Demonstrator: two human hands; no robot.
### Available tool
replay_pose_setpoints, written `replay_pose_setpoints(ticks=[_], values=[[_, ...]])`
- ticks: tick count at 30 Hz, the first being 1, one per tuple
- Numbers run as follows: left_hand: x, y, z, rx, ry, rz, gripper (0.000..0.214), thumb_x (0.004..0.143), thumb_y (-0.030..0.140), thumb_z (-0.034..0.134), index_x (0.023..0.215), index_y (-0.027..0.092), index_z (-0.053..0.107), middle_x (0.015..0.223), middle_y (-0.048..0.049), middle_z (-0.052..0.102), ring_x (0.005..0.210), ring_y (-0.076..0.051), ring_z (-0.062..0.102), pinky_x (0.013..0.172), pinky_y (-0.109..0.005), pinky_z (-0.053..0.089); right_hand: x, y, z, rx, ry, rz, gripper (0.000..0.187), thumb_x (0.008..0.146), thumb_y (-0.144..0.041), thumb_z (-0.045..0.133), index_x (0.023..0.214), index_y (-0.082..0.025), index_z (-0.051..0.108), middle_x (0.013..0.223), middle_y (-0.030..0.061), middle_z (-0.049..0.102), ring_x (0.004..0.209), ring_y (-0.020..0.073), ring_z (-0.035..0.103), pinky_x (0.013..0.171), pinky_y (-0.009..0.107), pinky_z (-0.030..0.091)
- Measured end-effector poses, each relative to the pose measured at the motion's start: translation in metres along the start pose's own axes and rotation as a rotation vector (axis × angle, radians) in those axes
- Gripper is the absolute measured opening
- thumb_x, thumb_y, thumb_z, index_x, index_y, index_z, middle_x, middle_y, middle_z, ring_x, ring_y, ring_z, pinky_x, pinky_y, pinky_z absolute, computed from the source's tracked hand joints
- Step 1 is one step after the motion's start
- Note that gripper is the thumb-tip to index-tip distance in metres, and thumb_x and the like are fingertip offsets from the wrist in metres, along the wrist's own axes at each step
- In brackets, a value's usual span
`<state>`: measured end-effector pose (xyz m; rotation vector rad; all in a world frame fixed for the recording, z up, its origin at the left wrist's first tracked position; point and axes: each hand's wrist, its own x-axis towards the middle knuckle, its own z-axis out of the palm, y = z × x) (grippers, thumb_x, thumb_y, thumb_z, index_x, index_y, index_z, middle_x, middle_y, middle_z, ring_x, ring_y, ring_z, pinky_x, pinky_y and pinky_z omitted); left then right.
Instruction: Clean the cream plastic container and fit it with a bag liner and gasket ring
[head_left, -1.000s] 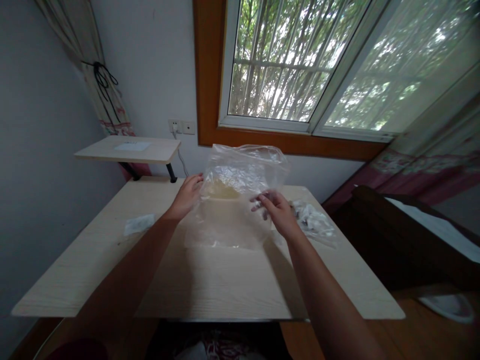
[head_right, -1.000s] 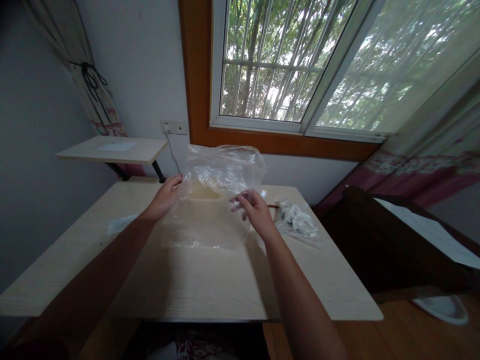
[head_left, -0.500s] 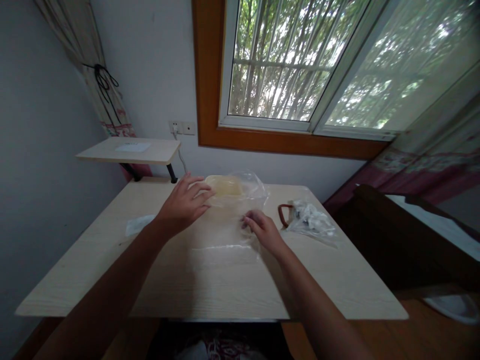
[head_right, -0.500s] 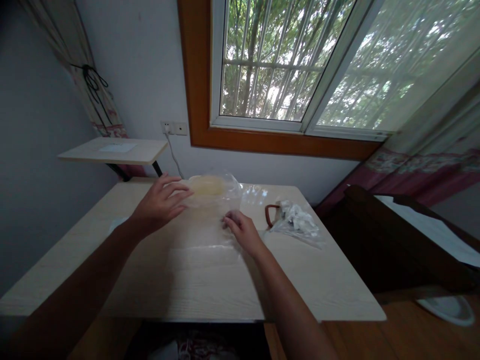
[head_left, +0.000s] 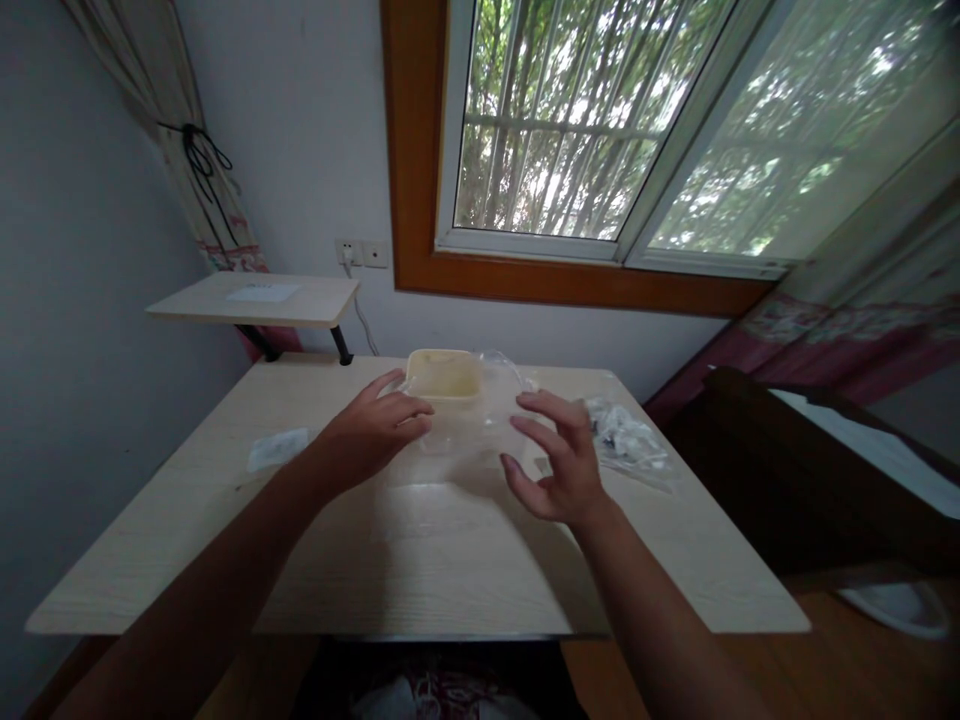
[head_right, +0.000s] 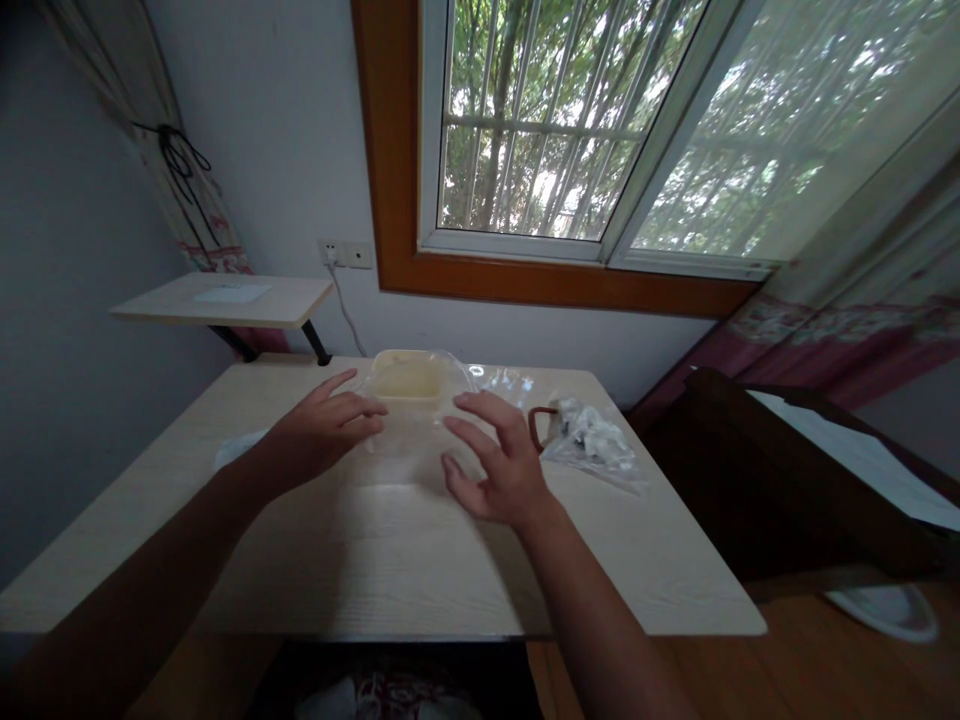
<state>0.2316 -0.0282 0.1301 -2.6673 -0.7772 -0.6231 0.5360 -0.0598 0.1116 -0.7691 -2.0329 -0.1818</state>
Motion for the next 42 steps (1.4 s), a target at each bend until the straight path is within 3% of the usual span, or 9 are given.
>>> replay_pose_setpoints(ticks=[4,10,16,24,28,30,35,39,42], values=[[0.003,0.010,-0.003,-0.023,-0.064,0.071,0.023,0.100,0.015,0.047,0.113,0.021,0.065,0.130,-0.0069,0.070,0.108,-0.018,0.069,0.125,-0.059,0.025,0.028,-0.026,-0.002,-0.043,-0.418,-0.139,0.049,0.096,-0.040,0.060,0.144,-0.029,0.053,0.143,0.0093,0.061,0.128,0.0310,0.059,0.107,0.050,0.051],[-0.005,0.013,-0.009,-0.018,-0.120,0.094,0.020,0.101,0.012,0.044,0.098,0.018,0.063,0.136,-0.0103,0.066,0.105,-0.018,0.071,0.124,-0.063,0.025,0.036,-0.033,0.015,-0.242,-0.677,0.024,0.041,0.105,-0.041,0.041,0.105,-0.019,0.075,0.132,0.0105,0.070,0.088,0.0254,0.075,0.078,0.041,0.061],[-0.016,0.008,-0.010,-0.054,-0.162,0.051,0.019,0.099,0.014,0.048,0.090,0.018,0.064,0.139,-0.0130,0.064,0.121,-0.021,0.066,0.123,-0.062,0.028,0.027,-0.020,0.009,-0.300,-0.664,0.122,0.022,0.097,-0.036,0.060,0.110,-0.024,0.074,0.133,0.0105,0.069,0.083,0.0260,0.076,0.074,0.040,0.061],[-0.020,0.017,-0.015,-0.136,-0.080,-0.126,0.036,0.101,0.034,0.052,0.075,0.020,0.072,0.145,-0.0042,0.061,0.094,-0.020,0.075,0.092,-0.038,0.060,0.025,-0.015,-0.003,-0.027,-0.598,0.183,0.091,0.078,-0.029,0.082,0.156,-0.039,0.035,0.153,0.0082,0.053,0.124,0.0328,0.065,0.098,0.049,0.058],[-0.016,0.026,-0.014,-0.101,-0.098,-0.232,0.029,0.100,0.040,0.054,0.119,0.024,0.069,0.153,-0.0079,0.053,0.101,-0.023,0.075,0.076,-0.032,0.062,0.029,-0.017,-0.003,0.126,-0.634,0.169,0.112,0.072,-0.032,0.087,0.161,-0.040,0.019,0.162,0.0086,0.039,0.137,0.0329,0.055,0.106,0.049,0.053],[-0.012,0.031,-0.015,-0.121,-0.139,-0.241,0.053,0.096,0.043,0.060,0.145,0.026,0.050,0.158,-0.0118,0.045,0.111,-0.025,0.072,0.079,-0.033,0.062,0.032,-0.015,-0.002,0.207,-0.653,0.148,0.121,0.068,-0.040,0.090,0.162,-0.037,0.014,0.166,0.0100,0.032,0.145,0.0335,0.045,0.112,0.050,0.049],[-0.008,0.031,-0.006,-0.145,-0.162,-0.245,0.089,0.088,0.045,0.071,0.160,0.023,0.023,0.162,-0.0191,0.037,0.125,-0.028,0.065,0.091,-0.035,0.059,0.032,-0.003,0.006,0.282,-0.612,0.123,0.124,0.065,-0.048,0.091,0.163,-0.033,0.017,0.166,0.0131,0.031,0.151,0.0329,0.034,0.118,0.053,0.040],[-0.009,0.027,0.006,-0.141,-0.130,-0.243,0.091,0.084,0.048,0.074,0.158,0.021,0.028,0.163,-0.0228,0.032,0.130,-0.030,0.061,0.095,-0.036,0.058,0.021,0.006,0.014,0.221,-0.538,0.188,0.113,0.068,-0.041,0.091,0.160,-0.032,0.027,0.161,0.0140,0.040,0.138,0.0318,0.053,0.113,0.051,0.048],[-0.010,0.028,0.009,-0.115,-0.121,-0.254,0.090,0.085,0.052,0.072,0.157,0.021,0.030,0.162,-0.0222,0.033,0.129,-0.031,0.062,0.093,-0.037,0.058,0.010,0.010,0.016,0.204,-0.505,0.269,0.092,0.081,-0.032,0.082,0.158,-0.037,0.031,0.160,0.0121,0.042,0.097,0.0219,0.075,0.096,0.044,0.060]])
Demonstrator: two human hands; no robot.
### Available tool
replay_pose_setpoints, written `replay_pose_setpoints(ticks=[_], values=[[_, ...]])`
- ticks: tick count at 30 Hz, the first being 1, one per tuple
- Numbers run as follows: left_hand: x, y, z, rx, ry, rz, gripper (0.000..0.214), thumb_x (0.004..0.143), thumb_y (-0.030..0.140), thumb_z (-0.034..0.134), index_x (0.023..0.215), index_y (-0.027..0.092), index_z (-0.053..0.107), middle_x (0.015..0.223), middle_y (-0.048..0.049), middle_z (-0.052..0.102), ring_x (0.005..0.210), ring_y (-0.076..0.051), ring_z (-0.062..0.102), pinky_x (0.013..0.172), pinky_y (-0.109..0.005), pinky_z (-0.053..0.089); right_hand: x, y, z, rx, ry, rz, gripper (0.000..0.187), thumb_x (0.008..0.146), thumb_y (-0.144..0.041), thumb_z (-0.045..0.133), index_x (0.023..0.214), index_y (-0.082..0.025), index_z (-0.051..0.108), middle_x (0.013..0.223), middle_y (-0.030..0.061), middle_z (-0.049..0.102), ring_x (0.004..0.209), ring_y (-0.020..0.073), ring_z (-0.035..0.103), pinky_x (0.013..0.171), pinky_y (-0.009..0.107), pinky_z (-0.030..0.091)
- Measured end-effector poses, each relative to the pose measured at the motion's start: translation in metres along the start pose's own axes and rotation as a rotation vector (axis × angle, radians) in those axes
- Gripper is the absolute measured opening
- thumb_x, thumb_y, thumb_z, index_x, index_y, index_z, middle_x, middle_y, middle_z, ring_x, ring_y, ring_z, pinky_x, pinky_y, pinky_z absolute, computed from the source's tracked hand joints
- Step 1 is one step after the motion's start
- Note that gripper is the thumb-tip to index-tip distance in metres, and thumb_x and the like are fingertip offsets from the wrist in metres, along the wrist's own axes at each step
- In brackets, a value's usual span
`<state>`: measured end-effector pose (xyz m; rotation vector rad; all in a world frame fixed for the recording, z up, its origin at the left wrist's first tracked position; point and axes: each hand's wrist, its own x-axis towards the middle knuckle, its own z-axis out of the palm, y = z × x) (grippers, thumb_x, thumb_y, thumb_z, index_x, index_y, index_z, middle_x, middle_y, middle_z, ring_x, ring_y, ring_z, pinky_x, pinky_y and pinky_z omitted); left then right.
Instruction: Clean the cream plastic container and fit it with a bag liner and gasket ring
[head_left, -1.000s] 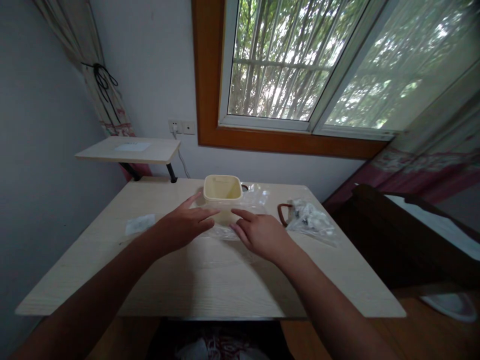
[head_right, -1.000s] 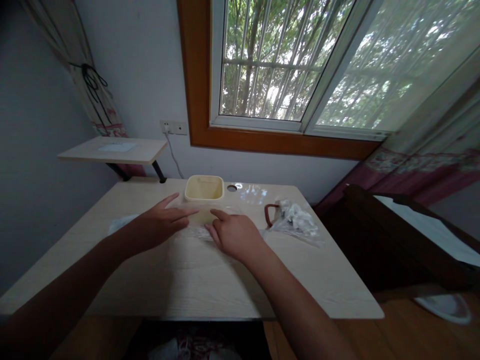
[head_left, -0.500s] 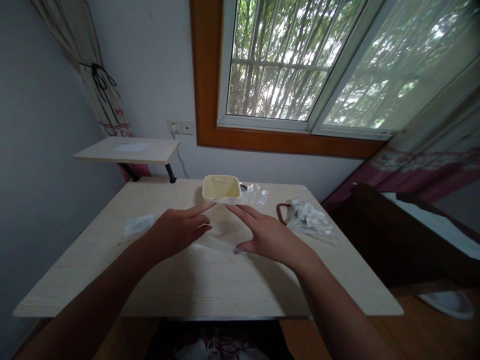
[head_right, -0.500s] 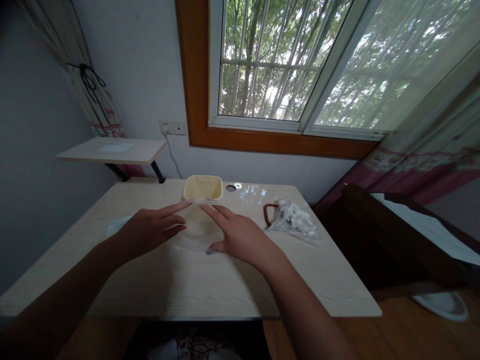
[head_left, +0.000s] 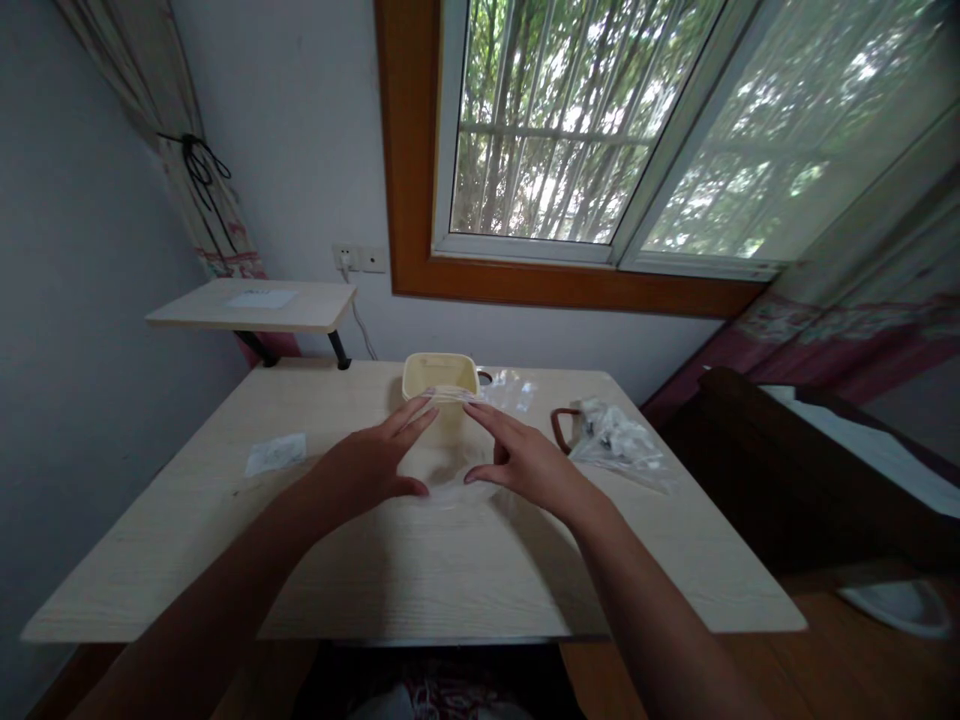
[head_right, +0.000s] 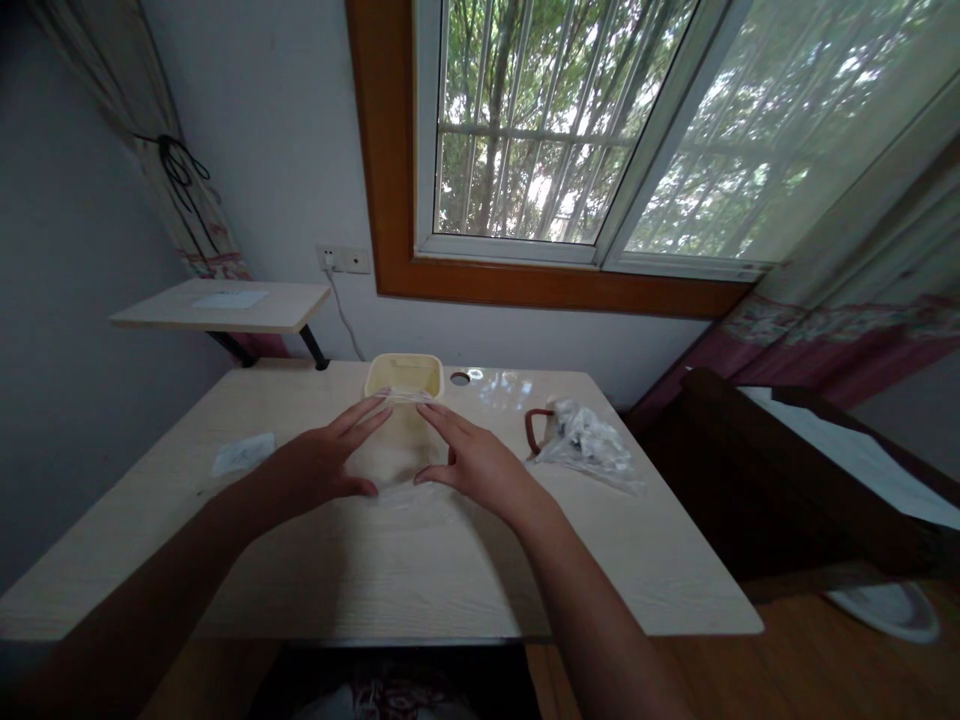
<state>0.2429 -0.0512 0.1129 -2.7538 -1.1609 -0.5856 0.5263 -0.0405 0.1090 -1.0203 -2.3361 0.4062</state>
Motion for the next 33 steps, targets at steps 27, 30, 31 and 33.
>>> replay_pose_setpoints(ticks=[27,30,31,33], values=[[-0.007,0.020,-0.013,-0.181,0.559,-0.168,0.017,0.098,0.027,0.058,0.114,0.024,0.061,0.104,-0.0054,0.063,0.097,-0.018,0.064,0.086,-0.036,0.057,-0.013,0.006,0.013,0.127,0.427,0.404,0.018,0.090,-0.035,0.061,0.081,-0.020,0.066,0.079,0.0039,0.068,0.078,0.0223,0.059,0.072,0.033,0.043],[-0.008,0.018,-0.011,-0.200,0.601,-0.338,0.016,0.094,0.035,0.064,0.104,0.023,0.062,0.094,-0.0026,0.056,0.084,-0.017,0.060,0.083,-0.036,0.056,-0.011,0.001,0.013,0.306,0.430,0.459,0.017,0.087,-0.035,0.060,0.078,-0.021,0.063,0.073,0.0003,0.063,0.073,0.0192,0.057,0.068,0.029,0.041],[-0.008,0.017,-0.010,-0.213,0.589,-0.390,0.018,0.093,0.038,0.065,0.103,0.022,0.061,0.093,-0.0020,0.054,0.081,-0.016,0.059,0.083,-0.036,0.055,-0.010,-0.002,0.013,0.338,0.438,0.466,0.017,0.087,-0.035,0.060,0.077,-0.021,0.062,0.072,-0.0005,0.061,0.072,0.0186,0.056,0.067,0.029,0.040],[-0.009,0.017,-0.006,-0.234,0.553,-0.466,0.024,0.091,0.042,0.067,0.101,0.021,0.060,0.095,-0.0020,0.052,0.077,-0.015,0.056,0.081,-0.035,0.054,-0.008,-0.007,0.015,0.392,0.455,0.472,0.017,0.086,-0.035,0.060,0.075,-0.021,0.060,0.070,-0.0016,0.058,0.071,0.0176,0.054,0.066,0.028,0.039]])
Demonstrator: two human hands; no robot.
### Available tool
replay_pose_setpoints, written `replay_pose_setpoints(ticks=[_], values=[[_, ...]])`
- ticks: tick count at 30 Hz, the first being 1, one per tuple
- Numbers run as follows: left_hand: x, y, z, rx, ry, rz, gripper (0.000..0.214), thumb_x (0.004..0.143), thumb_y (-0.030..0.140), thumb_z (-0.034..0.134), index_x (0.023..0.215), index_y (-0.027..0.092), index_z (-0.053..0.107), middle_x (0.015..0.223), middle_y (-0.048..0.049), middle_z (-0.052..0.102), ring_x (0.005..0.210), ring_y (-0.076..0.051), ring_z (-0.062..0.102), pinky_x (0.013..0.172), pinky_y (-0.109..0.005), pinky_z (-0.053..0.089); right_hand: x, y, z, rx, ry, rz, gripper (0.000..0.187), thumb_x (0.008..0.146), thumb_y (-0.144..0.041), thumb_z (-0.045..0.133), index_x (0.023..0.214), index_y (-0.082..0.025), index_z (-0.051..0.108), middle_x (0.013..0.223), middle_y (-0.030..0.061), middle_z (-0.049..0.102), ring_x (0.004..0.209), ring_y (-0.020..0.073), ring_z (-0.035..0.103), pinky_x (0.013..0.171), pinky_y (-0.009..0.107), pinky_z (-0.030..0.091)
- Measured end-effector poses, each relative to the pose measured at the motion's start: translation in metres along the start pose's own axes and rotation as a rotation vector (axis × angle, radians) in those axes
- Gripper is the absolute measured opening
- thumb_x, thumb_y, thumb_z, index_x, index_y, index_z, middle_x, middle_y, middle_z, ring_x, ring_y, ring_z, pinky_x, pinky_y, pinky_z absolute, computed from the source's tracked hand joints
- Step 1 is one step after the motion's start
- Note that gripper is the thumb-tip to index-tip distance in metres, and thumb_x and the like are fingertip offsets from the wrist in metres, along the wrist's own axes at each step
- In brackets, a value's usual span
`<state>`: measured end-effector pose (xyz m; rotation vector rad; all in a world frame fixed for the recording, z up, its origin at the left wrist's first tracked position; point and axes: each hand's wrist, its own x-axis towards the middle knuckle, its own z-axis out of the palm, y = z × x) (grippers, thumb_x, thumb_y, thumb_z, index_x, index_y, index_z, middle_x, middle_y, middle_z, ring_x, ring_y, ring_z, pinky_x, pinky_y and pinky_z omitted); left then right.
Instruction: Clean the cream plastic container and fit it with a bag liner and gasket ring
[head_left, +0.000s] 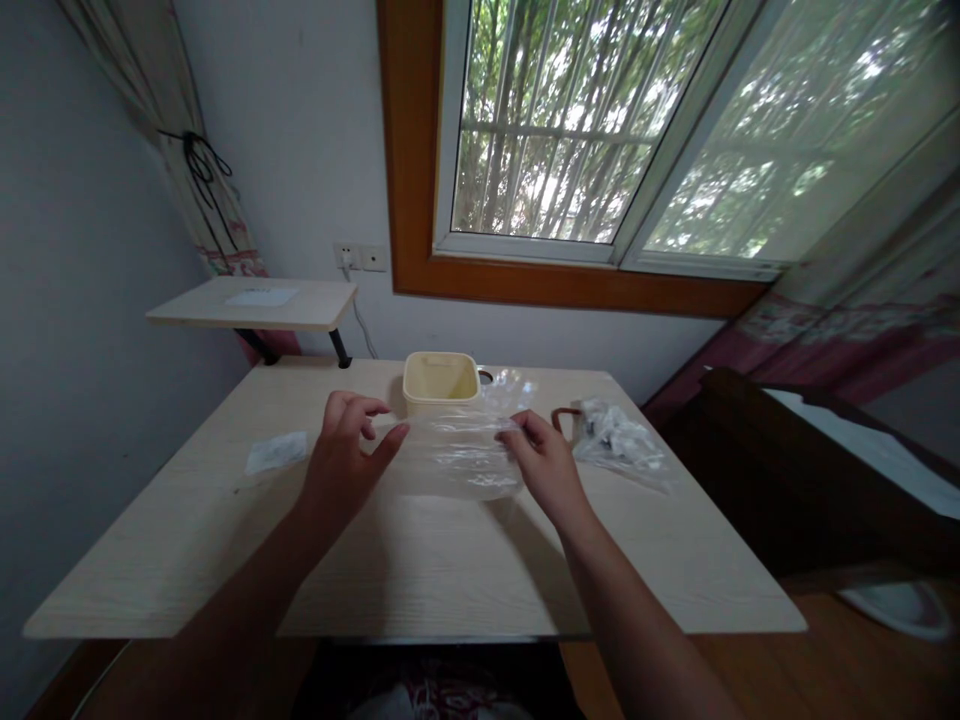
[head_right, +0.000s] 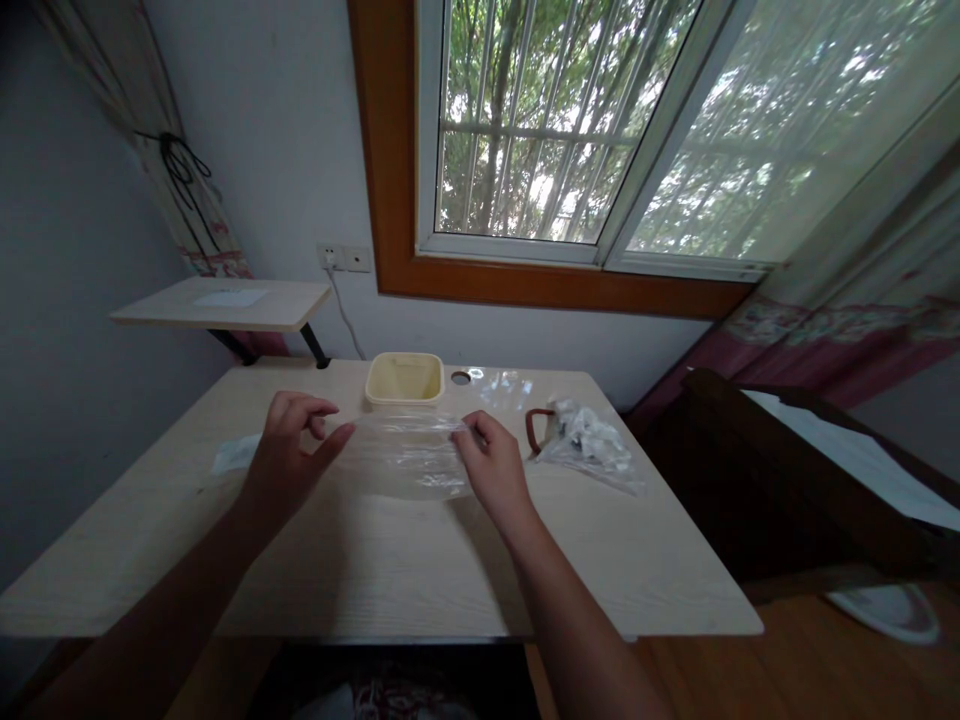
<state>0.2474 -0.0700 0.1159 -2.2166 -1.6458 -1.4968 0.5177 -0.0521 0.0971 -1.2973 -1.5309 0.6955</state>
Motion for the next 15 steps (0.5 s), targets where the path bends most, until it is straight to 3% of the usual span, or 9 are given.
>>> replay_pose_setpoints(ticks=[5,8,11,15], values=[[-0.004,-0.003,0.003,0.037,-0.074,-0.082,0.039,0.086,0.048,0.070,0.110,0.020,0.058,0.107,-0.0047,0.051,0.073,-0.014,0.053,0.075,-0.034,0.053,-0.004,-0.008,0.009,0.050,-0.039,-0.009,0.022,0.089,-0.038,0.060,0.076,-0.021,0.060,0.072,-0.0005,0.061,0.071,0.0175,0.056,0.066,0.028,0.040],[-0.005,-0.004,0.001,0.068,-0.204,-0.099,0.035,0.085,0.044,0.070,0.110,0.021,0.060,0.105,-0.0041,0.056,0.073,-0.016,0.055,0.069,-0.032,0.049,-0.007,-0.012,0.011,0.050,-0.063,-0.053,0.023,0.091,-0.040,0.060,0.078,-0.021,0.061,0.079,0.0018,0.065,0.077,0.0188,0.059,0.070,0.029,0.042],[-0.003,-0.007,-0.001,0.090,-0.368,-0.055,0.018,0.090,0.039,0.063,0.091,0.022,0.066,0.093,-0.0028,0.060,0.078,-0.018,0.058,0.072,-0.032,0.047,-0.008,-0.012,0.012,0.044,-0.061,-0.086,0.027,0.093,-0.043,0.059,0.077,-0.021,0.059,0.080,0.0021,0.066,0.078,0.0189,0.059,0.071,0.029,0.043],[0.002,-0.014,-0.001,0.002,-0.371,-0.016,0.032,0.095,0.040,0.053,0.072,0.020,0.065,0.090,-0.0057,0.064,0.089,-0.022,0.058,0.086,-0.038,0.046,-0.006,-0.009,0.011,0.011,-0.061,-0.094,0.031,0.095,-0.046,0.056,0.075,-0.022,0.055,0.078,0.0016,0.063,0.075,0.0189,0.058,0.069,0.029,0.042]])
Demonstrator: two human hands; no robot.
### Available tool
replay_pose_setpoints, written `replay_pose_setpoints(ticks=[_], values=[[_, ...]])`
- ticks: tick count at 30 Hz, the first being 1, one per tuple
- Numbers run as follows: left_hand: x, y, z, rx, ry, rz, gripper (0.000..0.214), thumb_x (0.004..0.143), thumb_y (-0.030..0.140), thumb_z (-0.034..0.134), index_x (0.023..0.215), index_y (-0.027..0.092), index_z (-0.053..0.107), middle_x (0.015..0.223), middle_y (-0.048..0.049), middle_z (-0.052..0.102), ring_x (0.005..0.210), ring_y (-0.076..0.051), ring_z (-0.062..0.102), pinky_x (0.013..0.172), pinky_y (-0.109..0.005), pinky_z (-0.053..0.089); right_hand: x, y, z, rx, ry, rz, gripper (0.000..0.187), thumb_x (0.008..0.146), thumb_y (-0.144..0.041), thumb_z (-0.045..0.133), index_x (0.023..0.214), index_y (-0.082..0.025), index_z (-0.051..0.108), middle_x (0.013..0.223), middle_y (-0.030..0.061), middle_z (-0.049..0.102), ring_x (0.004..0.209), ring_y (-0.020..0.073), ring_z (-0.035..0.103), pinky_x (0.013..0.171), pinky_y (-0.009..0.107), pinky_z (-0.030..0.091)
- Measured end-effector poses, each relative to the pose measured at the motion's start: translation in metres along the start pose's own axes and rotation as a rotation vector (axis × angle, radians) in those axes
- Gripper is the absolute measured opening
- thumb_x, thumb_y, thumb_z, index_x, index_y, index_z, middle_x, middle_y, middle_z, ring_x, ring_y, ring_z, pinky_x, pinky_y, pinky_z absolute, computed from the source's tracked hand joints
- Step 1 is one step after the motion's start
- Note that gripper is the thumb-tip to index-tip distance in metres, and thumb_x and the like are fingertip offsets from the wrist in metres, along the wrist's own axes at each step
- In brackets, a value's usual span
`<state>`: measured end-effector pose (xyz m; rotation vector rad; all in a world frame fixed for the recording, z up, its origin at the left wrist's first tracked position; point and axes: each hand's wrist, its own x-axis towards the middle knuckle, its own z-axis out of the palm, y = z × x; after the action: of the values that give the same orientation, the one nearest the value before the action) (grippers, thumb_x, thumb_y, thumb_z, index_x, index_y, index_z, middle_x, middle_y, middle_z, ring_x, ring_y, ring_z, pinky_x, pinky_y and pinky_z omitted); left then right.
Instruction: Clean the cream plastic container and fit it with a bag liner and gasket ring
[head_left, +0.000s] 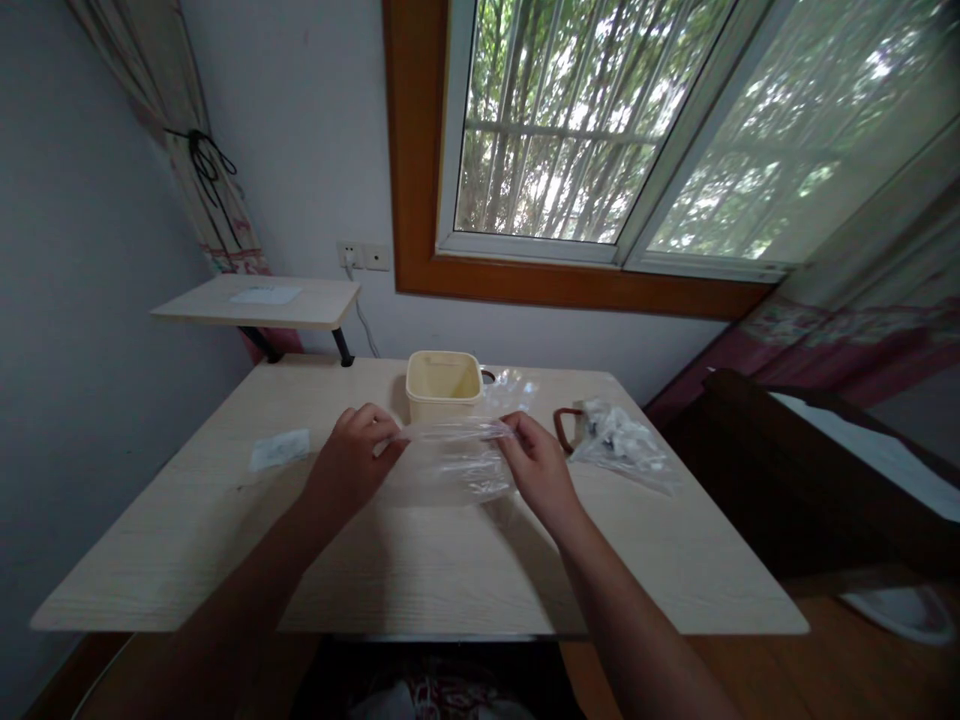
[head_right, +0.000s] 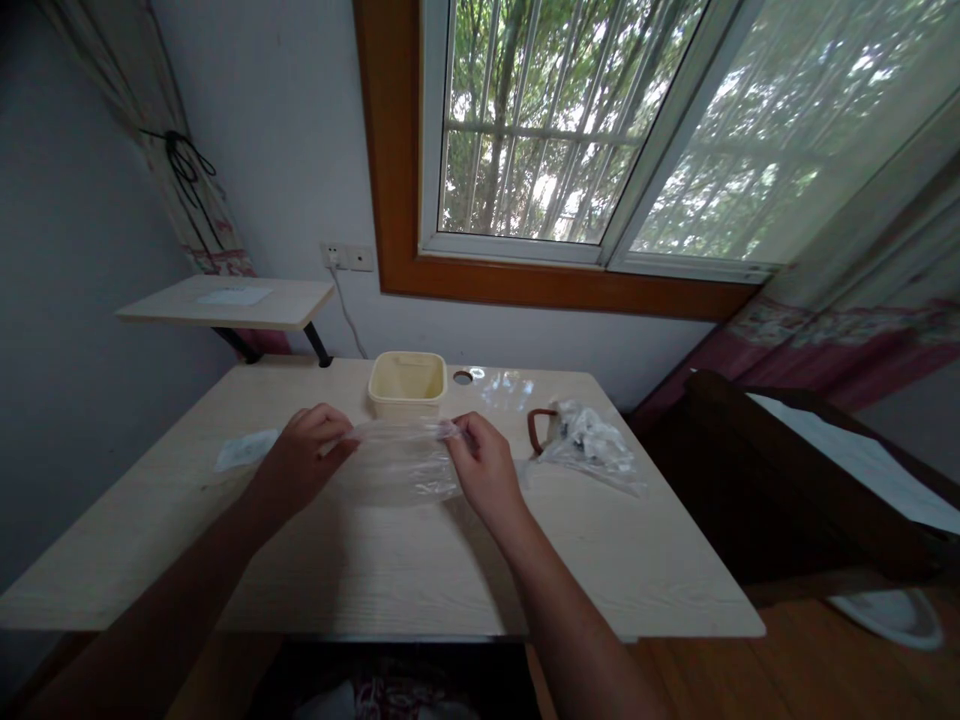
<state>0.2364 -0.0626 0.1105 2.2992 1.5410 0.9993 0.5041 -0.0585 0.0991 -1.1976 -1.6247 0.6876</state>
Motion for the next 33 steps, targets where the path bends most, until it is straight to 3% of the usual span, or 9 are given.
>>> replay_pose_setpoints(ticks=[2,5,7,10,14,20,25,33], values=[[0.002,-0.002,0.000,-0.150,-0.020,-0.066,0.035,0.096,0.042,0.048,0.076,0.020,0.067,0.087,-0.0055,0.065,0.086,-0.021,0.060,0.083,-0.036,0.048,0.001,0.002,-0.001,-0.028,-0.004,-0.011,0.028,0.094,-0.044,0.058,0.078,-0.022,0.054,0.083,0.0027,0.065,0.080,0.0199,0.059,0.073,0.031,0.044],[0.003,-0.001,0.000,-0.425,-0.084,-0.298,0.040,0.098,0.046,0.041,0.086,0.019,0.068,0.077,-0.0033,0.064,0.070,-0.018,0.061,0.066,-0.030,0.050,0.002,0.004,-0.002,-0.113,0.000,-0.027,0.024,0.089,-0.044,0.064,0.088,-0.022,0.054,0.097,0.0054,0.066,0.090,0.0226,0.061,0.080,0.033,0.046],[0.004,0.003,0.001,-0.564,-0.093,-0.390,0.040,0.097,0.049,0.042,0.088,0.018,0.068,0.078,-0.0037,0.066,0.068,-0.017,0.063,0.063,-0.029,0.051,0.001,0.003,-0.002,-0.198,0.009,-0.019,0.027,0.087,-0.046,0.066,0.092,-0.022,0.054,0.095,0.0054,0.065,0.089,0.0235,0.061,0.079,0.035,0.046],[0.004,0.011,0.002,-0.639,-0.070,-0.397,0.039,0.096,0.049,0.046,0.089,0.017,0.067,0.090,-0.0064,0.071,0.074,-0.017,0.066,0.066,-0.028,0.052,-0.002,0.000,-0.003,-0.320,0.030,-0.030,0.029,0.089,-0.049,0.063,0.092,-0.023,0.053,0.089,0.0047,0.061,0.084,0.0240,0.060,0.077,0.036,0.046],[0.004,0.019,0.003,-0.605,-0.025,-0.363,0.034,0.096,0.047,0.050,0.085,0.018,0.064,0.081,-0.0035,0.071,0.069,-0.015,0.064,0.066,-0.027,0.051,-0.003,-0.004,-0.003,-0.441,0.003,-0.080,0.025,0.090,-0.046,0.061,0.094,-0.022,0.053,0.097,0.0084,0.061,0.092,0.0268,0.060,0.082,0.040,0.047],[0.001,0.025,0.009,-0.691,0.014,-0.354,0.034,0.095,0.052,0.053,0.085,0.019,0.056,0.087,-0.0056,0.076,0.073,-0.017,0.069,0.070,-0.030,0.057,-0.002,0.000,-0.003,-0.366,-0.135,-0.024,0.017,0.080,-0.029,0.064,0.092,-0.022,0.053,0.093,0.0056,0.060,0.089,0.0253,0.060,0.078,0.037,0.048],[0.001,0.022,0.014,-0.837,0.035,-0.385,0.036,0.093,0.054,0.058,0.084,0.019,0.052,0.091,-0.0060,0.075,0.085,-0.020,0.073,0.075,-0.033,0.062,-0.006,0.001,-0.002,-0.284,-0.231,0.041,0.030,0.069,-0.024,0.073,0.090,-0.023,0.051,0.092,0.0034,0.059,0.088,0.0245,0.058,0.075,0.035,0.048],[0.004,0.012,0.003,-0.785,0.103,-0.440,0.027,0.094,0.043,0.053,0.080,0.020,0.055,0.077,0.0010,0.068,0.071,-0.015,0.067,0.068,-0.025,0.055,-0.018,0.019,0.002,-0.265,-0.317,-0.005,0.052,0.063,-0.009,0.076,0.108,-0.024,0.056,0.117,0.0054,0.054,0.099,0.0216,0.059,0.087,0.037,0.052]])
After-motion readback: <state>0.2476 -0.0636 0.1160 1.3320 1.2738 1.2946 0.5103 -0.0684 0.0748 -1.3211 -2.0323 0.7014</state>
